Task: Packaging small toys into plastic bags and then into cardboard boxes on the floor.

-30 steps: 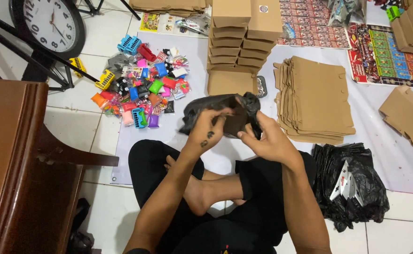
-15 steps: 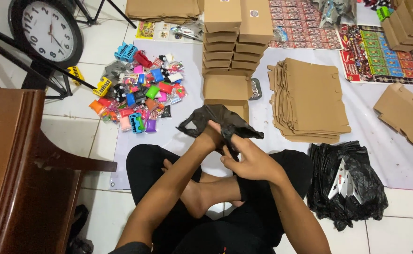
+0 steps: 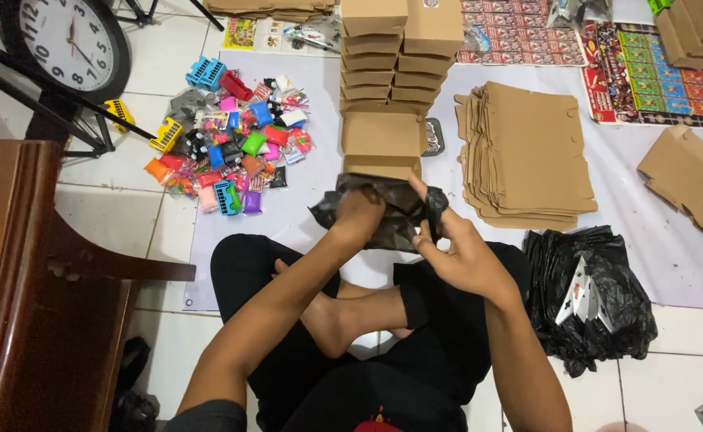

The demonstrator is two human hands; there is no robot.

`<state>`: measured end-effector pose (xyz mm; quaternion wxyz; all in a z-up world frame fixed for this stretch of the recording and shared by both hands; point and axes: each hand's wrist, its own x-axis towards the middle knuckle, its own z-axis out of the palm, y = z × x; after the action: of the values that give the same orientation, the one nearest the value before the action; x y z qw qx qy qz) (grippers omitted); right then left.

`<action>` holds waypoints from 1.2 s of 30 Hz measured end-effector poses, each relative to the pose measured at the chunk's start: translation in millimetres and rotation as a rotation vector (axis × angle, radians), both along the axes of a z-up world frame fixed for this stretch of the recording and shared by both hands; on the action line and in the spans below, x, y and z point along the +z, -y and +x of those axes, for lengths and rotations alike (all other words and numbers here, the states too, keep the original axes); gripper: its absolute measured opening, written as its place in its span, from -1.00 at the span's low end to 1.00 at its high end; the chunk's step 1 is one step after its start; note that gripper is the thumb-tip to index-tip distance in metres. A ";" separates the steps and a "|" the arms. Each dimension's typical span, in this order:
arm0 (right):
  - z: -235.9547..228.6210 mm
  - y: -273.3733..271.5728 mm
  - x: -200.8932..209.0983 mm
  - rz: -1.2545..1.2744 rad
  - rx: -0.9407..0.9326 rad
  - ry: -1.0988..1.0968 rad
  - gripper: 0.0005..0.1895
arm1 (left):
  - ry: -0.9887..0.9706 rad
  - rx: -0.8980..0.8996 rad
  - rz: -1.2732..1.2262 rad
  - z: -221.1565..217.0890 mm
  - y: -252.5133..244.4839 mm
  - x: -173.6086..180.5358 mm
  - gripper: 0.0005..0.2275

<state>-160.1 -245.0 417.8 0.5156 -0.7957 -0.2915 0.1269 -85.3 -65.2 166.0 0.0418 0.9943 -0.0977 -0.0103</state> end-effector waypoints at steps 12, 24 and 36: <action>-8.2 3.1 21.5 -0.210 0.055 0.022 -0.88 | 0.093 -0.591 0.780 21.4 -3.0 -69.9 -0.73; 8.8 24.2 -64.7 -0.262 0.110 -0.119 -0.81 | -0.186 -0.334 -0.628 -32.4 -18.4 31.7 -0.60; 1.4 -1.8 -9.8 -0.292 0.110 -0.154 -0.65 | -0.439 -0.072 -0.618 10.4 -35.8 -160.5 -0.46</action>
<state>-158.7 -243.1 407.9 0.4076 -0.8328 -0.2729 0.2564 -74.9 -29.3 5.5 0.3590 0.9049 -0.1197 -0.1948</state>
